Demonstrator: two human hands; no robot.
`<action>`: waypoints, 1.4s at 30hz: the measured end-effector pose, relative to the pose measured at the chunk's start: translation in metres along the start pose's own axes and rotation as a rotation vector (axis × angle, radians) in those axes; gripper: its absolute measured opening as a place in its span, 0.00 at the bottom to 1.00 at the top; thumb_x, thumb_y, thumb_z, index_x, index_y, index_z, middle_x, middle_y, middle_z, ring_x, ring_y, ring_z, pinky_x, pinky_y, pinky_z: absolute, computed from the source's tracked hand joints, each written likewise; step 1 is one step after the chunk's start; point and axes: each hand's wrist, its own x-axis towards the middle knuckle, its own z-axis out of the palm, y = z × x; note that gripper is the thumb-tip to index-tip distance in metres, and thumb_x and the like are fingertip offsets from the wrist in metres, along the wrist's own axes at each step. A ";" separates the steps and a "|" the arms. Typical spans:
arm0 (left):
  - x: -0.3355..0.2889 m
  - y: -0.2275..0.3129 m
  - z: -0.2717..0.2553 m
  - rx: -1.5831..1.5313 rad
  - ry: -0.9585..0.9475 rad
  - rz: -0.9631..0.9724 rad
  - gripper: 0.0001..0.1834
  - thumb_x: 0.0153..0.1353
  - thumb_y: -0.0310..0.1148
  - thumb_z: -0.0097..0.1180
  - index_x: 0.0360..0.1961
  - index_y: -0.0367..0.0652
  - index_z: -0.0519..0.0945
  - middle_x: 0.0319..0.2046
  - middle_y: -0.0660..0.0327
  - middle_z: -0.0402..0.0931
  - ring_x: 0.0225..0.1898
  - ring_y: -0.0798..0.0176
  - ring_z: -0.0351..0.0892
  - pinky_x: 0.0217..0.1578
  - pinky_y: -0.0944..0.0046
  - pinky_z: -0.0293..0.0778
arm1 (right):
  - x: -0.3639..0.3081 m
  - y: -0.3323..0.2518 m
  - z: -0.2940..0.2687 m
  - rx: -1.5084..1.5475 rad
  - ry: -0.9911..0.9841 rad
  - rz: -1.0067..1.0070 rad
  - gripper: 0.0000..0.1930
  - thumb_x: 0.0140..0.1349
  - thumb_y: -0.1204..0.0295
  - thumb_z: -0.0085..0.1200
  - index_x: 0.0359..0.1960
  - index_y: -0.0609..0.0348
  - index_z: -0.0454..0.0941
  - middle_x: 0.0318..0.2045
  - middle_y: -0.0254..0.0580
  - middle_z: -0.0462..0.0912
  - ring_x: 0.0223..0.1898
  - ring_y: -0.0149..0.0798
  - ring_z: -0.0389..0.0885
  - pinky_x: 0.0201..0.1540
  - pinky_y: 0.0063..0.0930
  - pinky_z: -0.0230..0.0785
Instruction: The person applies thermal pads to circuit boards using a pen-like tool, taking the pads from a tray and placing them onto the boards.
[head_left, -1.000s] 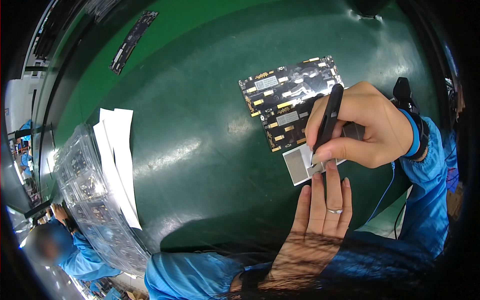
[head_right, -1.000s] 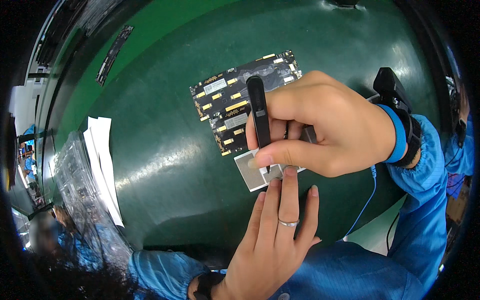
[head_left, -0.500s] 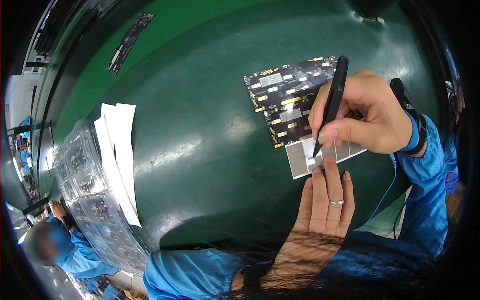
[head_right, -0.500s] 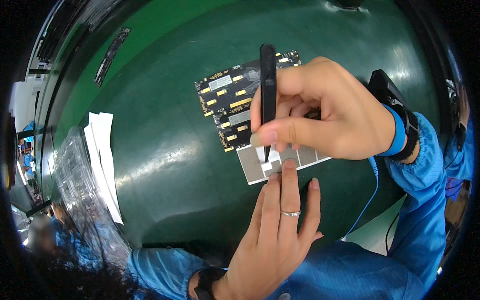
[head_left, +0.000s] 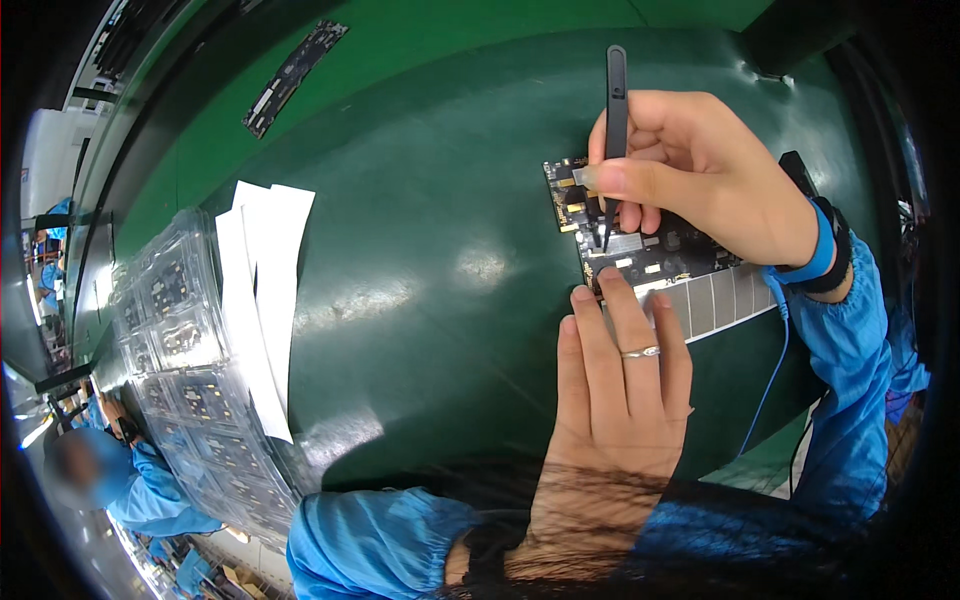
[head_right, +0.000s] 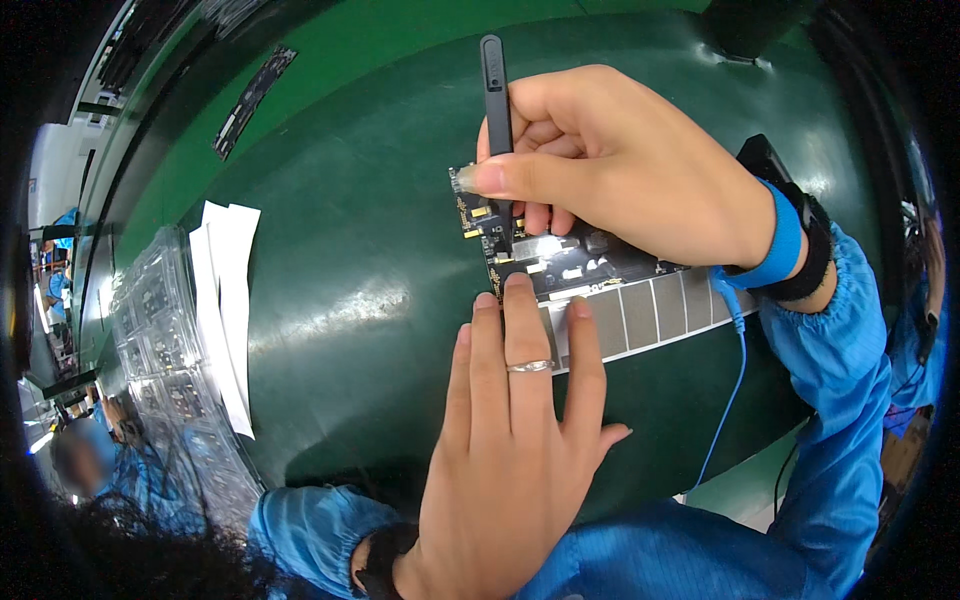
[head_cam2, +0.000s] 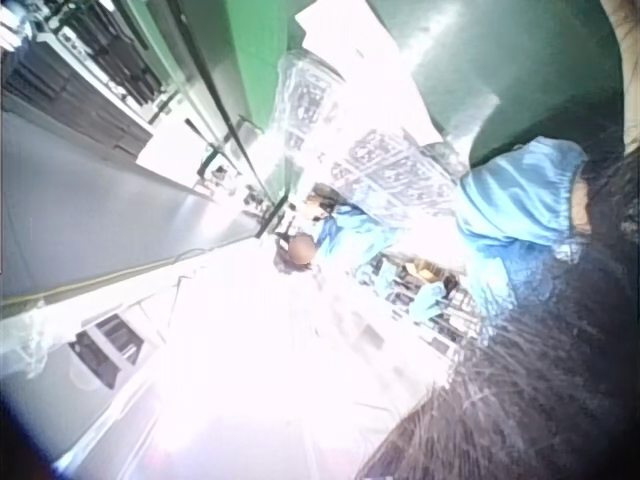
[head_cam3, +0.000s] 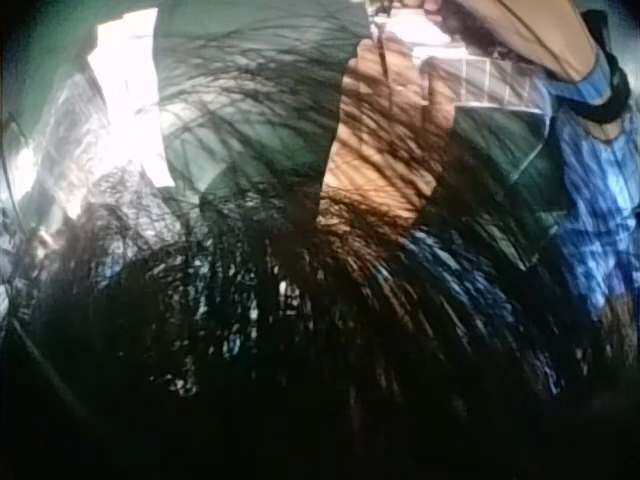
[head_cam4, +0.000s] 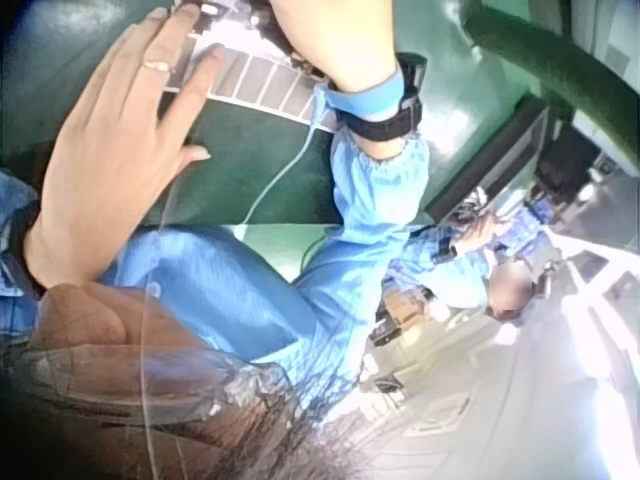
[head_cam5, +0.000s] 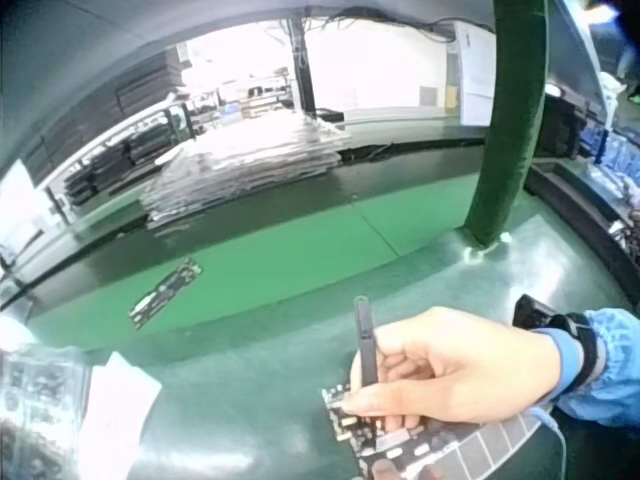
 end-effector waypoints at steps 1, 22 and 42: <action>0.000 0.000 0.001 0.070 0.028 0.017 0.23 0.71 0.34 0.43 0.62 0.33 0.73 0.63 0.35 0.70 0.63 0.38 0.74 0.64 0.48 0.71 | 0.000 0.001 -0.001 -0.001 -0.012 -0.004 0.07 0.70 0.71 0.58 0.40 0.63 0.78 0.30 0.34 0.81 0.29 0.23 0.78 0.32 0.17 0.72; 0.004 -0.007 0.041 0.225 0.296 -0.074 0.40 0.63 0.55 0.56 0.65 0.32 0.70 0.65 0.37 0.66 0.64 0.41 0.72 0.68 0.48 0.65 | 0.004 -0.013 0.006 -0.270 0.020 0.052 0.07 0.69 0.73 0.59 0.36 0.65 0.78 0.26 0.35 0.81 0.24 0.23 0.75 0.28 0.18 0.69; 0.001 -0.008 0.016 0.202 0.150 -0.035 0.44 0.58 0.57 0.61 0.66 0.33 0.69 0.67 0.40 0.65 0.63 0.45 0.71 0.70 0.40 0.61 | -0.042 -0.008 0.007 -0.306 0.216 -0.082 0.10 0.72 0.68 0.53 0.37 0.62 0.73 0.27 0.29 0.74 0.30 0.23 0.72 0.34 0.22 0.64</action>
